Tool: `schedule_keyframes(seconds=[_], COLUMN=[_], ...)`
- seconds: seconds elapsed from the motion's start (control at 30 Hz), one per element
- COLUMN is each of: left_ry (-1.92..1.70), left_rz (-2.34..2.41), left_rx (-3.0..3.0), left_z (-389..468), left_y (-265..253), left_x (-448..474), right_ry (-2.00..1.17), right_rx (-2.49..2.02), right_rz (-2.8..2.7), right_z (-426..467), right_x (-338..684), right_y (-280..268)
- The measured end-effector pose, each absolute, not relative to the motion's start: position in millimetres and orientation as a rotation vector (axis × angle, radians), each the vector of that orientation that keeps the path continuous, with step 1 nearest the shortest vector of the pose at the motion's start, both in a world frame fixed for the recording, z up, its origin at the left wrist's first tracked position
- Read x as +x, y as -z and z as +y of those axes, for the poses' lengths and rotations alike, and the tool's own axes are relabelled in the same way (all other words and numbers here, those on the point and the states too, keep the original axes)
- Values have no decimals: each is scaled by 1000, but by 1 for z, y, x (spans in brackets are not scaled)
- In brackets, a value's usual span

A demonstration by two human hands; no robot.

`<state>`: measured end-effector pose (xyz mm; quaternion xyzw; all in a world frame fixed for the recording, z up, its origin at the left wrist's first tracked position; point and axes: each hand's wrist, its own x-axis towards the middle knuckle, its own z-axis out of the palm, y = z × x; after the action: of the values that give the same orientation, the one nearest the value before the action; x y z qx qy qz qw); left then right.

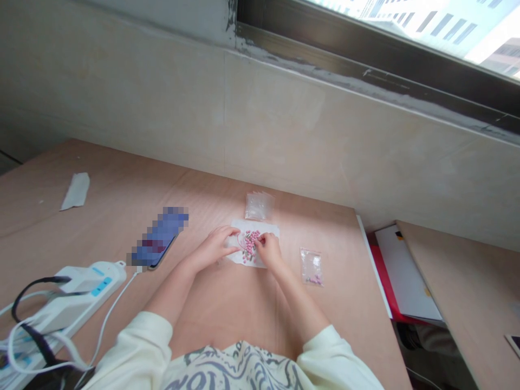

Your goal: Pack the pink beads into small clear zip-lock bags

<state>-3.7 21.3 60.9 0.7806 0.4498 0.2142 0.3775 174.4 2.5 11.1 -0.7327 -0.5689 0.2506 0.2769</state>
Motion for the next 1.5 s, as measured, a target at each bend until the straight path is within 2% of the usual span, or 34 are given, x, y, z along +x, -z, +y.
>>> schedule_keyframes(seconds=[0.23, 0.37, 0.47, 0.8, 1.03, 1.17, 1.3, 1.4, 1.5], left_ry=[-524, -518, -522, -549, -545, -522, -517, -519, -515], left_rz=[1172, 1182, 1197, 1216, 1225, 1124, 1048, 1038, 1070], left_rx=[2002, 1987, 1959, 1908, 1869, 1920, 1932, 1923, 1916], left_z=[21, 21, 21, 23, 22, 21, 18, 17, 17], left_y=[-55, -59, -65, -61, -63, -57, -57, -62, -64], left_x=[1, 1, 0, 1, 2, 4, 9, 9, 5], right_ry=[-809, -640, -643, -572, -649, -711, -808, -845, -738], right_rx=[-1641, -1839, -1942, -1967, -1901, -1823, -1613, -1627, -1792], right_rz=[-1511, -1590, -1700, -1781, -1645, -1401, -1450, -1418, -1396], right_z=[-8, -28, -41, -52, -54, -36, -21, -21, -28], right_x=[159, 157, 159, 160, 171, 170, 160, 158, 163], right_y=[-42, -39, -28, -24, -23, -46, -62, -52, -31])
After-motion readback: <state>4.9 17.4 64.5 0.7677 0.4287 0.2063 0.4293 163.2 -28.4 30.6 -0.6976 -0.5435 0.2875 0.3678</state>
